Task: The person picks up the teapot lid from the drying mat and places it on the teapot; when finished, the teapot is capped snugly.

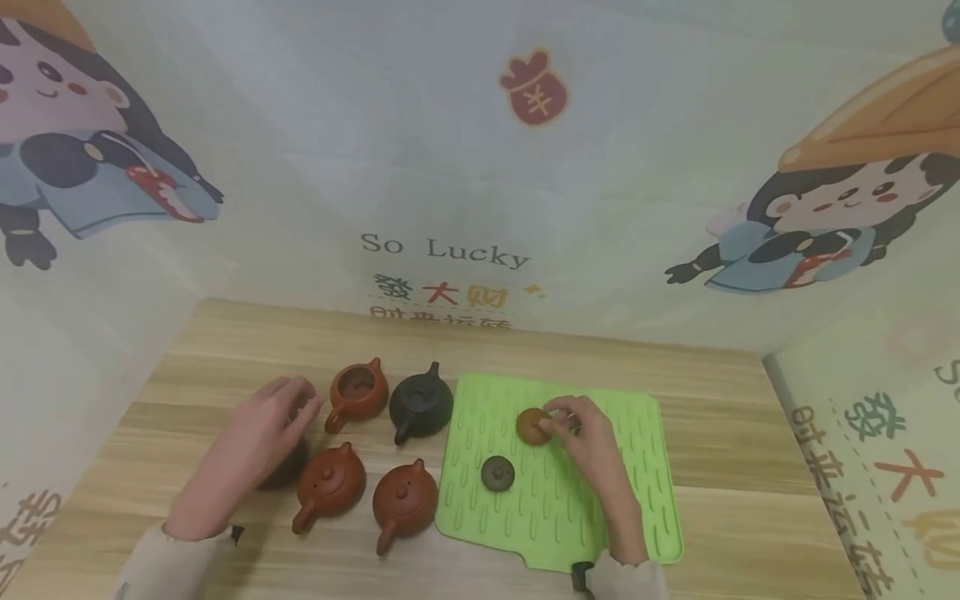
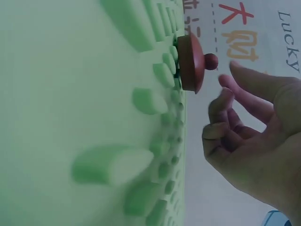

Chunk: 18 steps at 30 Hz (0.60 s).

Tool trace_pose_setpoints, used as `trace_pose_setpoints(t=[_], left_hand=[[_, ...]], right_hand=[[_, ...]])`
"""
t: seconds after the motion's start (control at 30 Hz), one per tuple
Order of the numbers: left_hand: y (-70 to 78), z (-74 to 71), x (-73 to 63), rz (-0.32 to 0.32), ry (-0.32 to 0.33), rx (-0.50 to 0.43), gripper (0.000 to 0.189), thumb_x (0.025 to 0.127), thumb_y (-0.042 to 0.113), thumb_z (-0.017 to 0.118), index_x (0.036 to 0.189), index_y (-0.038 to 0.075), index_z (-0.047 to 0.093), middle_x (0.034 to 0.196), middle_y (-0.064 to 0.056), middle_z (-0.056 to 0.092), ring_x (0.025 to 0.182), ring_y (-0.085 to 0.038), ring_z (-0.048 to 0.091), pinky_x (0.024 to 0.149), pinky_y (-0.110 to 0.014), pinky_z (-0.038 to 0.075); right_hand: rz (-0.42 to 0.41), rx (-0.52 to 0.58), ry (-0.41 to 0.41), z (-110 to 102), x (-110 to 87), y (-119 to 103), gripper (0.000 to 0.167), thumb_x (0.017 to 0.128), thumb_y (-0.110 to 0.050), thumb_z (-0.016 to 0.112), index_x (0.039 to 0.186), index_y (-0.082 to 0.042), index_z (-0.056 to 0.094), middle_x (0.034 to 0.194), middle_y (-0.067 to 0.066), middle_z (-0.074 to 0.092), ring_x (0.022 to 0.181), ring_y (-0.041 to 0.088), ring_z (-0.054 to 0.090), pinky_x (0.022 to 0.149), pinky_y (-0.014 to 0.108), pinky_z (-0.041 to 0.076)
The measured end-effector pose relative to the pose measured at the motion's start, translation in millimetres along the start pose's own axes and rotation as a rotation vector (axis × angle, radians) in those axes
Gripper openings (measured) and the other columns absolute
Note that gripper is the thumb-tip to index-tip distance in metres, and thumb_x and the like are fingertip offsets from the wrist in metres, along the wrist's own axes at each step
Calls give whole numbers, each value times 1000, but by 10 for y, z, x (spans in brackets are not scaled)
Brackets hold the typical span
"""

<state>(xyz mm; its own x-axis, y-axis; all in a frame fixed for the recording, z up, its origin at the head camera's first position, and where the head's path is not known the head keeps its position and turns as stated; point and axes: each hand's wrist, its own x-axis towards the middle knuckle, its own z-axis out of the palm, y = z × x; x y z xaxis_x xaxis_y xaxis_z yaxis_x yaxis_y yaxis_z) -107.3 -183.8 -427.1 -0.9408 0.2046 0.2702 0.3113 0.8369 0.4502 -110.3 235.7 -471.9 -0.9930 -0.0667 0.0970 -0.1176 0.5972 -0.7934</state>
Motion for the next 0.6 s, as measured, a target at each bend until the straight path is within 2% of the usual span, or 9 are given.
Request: trace_pose_setpoints(t=[0.1,0.2,0.3,0.33,0.4,0.47,0.6], left_hand=[[-124,153,66,44,9,-25,19,107,13,72,94,-1,66,86,-14,65,68,-22,59,62,-41,53],[-462,500,97,87,36,-15,31,110,27,70,94,1,65,84,-12,62,66,-22,57,59,-43,52],[-852,878,94,96,35,34,50,112,51,61,95,4,65,83,-8,57,65,-19,54,57,-40,50],[-941,971,88,90,27,51,55,112,57,58,95,5,66,82,-6,56,65,-17,53,57,-39,49],[-995,1049,74,80,6,57,58,110,62,56,94,7,67,82,-4,55,65,-16,53,59,-37,50],[-888,988,60,79,-2,64,53,109,58,62,93,7,69,81,-4,56,65,-16,54,58,-40,51],[-475,673,41,50,-28,32,33,106,31,75,89,4,68,79,-8,56,64,-21,56,58,-44,52]], right_hand=[[-24,15,-37,33,20,23,25,96,-3,83,120,1,76,100,10,66,92,19,68,80,27,56],[-55,22,-43,68,37,31,28,93,-1,85,119,0,77,98,9,64,89,16,66,77,26,55],[-72,13,-40,91,49,35,27,91,0,86,117,-1,78,97,8,64,87,12,63,76,25,53],[-70,9,-42,94,52,34,26,91,0,86,116,-2,79,97,8,64,86,12,62,75,25,52],[-61,1,-48,96,55,35,25,91,0,85,115,-2,80,98,8,65,86,11,60,75,25,52],[-46,-2,-58,95,59,33,23,92,0,84,115,-3,81,99,8,66,87,12,59,75,26,51],[-30,-10,-78,93,76,30,21,94,-1,83,115,-4,82,99,7,67,89,14,59,77,26,51]])
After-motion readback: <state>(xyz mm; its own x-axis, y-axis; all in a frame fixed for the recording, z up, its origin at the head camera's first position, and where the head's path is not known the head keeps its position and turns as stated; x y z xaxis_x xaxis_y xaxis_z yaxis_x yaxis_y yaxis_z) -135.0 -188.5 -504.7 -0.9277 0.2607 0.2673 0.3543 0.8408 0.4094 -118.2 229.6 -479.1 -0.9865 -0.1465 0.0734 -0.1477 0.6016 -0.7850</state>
